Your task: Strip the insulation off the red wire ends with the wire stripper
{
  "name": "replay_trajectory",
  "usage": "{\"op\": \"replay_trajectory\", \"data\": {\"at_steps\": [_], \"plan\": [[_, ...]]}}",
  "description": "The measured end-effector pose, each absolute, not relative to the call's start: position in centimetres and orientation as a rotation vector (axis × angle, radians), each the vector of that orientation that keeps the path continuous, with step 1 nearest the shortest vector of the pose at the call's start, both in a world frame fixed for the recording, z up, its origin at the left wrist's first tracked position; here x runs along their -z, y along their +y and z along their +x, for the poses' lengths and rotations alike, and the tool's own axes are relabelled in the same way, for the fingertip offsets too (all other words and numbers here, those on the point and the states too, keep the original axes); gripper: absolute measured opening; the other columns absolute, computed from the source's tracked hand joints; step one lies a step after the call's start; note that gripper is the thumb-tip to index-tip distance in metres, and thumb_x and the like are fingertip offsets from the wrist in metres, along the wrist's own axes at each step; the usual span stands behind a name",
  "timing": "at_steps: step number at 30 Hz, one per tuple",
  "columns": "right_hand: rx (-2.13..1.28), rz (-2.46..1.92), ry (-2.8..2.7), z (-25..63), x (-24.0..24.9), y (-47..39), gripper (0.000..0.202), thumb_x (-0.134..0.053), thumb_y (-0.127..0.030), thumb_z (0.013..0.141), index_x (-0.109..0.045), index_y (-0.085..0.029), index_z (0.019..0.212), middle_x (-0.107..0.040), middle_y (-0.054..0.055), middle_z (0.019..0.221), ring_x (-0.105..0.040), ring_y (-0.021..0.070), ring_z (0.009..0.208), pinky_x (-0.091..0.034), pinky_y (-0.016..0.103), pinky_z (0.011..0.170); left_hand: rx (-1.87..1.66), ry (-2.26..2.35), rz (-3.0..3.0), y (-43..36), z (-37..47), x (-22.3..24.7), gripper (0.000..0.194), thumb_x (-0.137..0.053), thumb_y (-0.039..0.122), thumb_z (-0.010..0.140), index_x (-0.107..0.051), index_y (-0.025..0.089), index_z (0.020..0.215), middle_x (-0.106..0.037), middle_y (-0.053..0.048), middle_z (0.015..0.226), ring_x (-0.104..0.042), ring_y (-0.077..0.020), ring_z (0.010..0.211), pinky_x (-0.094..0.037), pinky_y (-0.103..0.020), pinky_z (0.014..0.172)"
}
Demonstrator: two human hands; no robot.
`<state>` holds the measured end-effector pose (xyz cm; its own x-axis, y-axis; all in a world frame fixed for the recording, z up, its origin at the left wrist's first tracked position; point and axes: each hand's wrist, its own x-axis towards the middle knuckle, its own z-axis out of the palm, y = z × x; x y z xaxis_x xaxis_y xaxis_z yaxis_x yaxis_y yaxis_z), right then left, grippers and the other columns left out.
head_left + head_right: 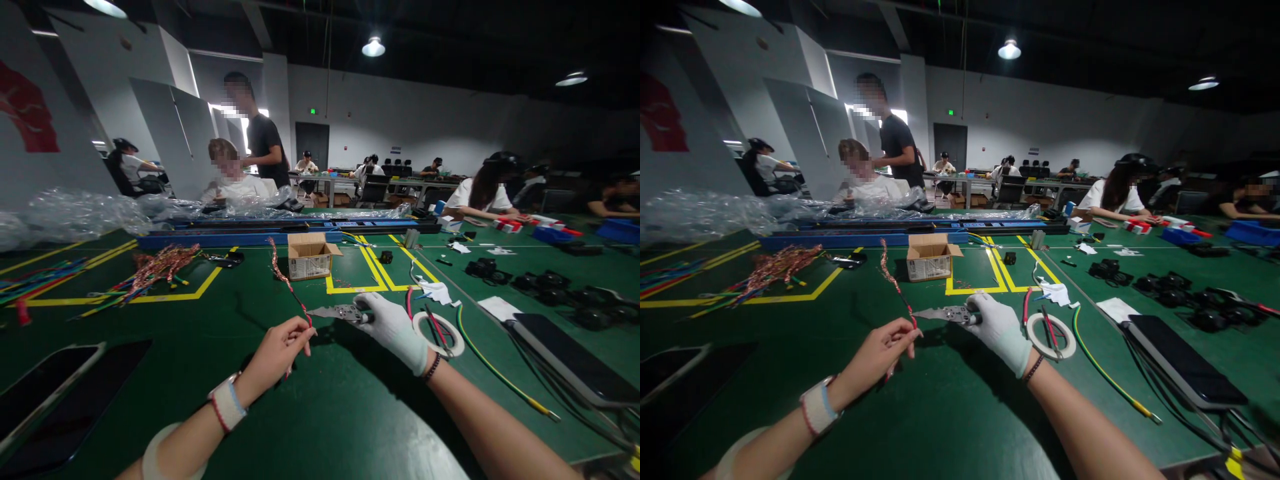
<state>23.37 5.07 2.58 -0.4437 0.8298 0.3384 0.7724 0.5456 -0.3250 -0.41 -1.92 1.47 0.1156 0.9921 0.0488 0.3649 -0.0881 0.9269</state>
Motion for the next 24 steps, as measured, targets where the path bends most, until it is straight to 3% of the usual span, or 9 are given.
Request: {"op": "replay_trajectory", "data": {"at_steps": [11, 24], "plan": [[-0.147, -1.398, -2.195, 23.7, -2.2, 5.5, 0.040, -0.059, -0.045, 0.083, -0.053, -0.023, 0.117, -0.062, 0.006, 0.109, -0.061, 0.0206, 0.096, -0.047, 0.029, 0.077, -1.102, 1.424, 1.487, -1.8, -0.3, -2.3, 0.029, -0.056, 0.044, 0.081, -0.057, 0.016, 0.079, -0.060, 0.002, 0.061, -0.047, -0.0070, 0.039, -0.037, -0.017, 0.036], [-0.084, -1.483, -2.213, 22.7, -1.9, 4.6, 0.045, -0.058, -0.049, 0.082, -0.052, -0.023, 0.119, -0.057, 0.010, 0.109, -0.058, 0.0236, 0.098, -0.047, 0.031, 0.076, -1.164, 1.299, 1.320, -1.2, -0.5, -0.9, 0.028, -0.064, 0.040, 0.078, -0.053, 0.015, 0.076, -0.062, 0.001, 0.060, -0.053, -0.0084, 0.040, -0.043, -0.018, 0.040]]}}
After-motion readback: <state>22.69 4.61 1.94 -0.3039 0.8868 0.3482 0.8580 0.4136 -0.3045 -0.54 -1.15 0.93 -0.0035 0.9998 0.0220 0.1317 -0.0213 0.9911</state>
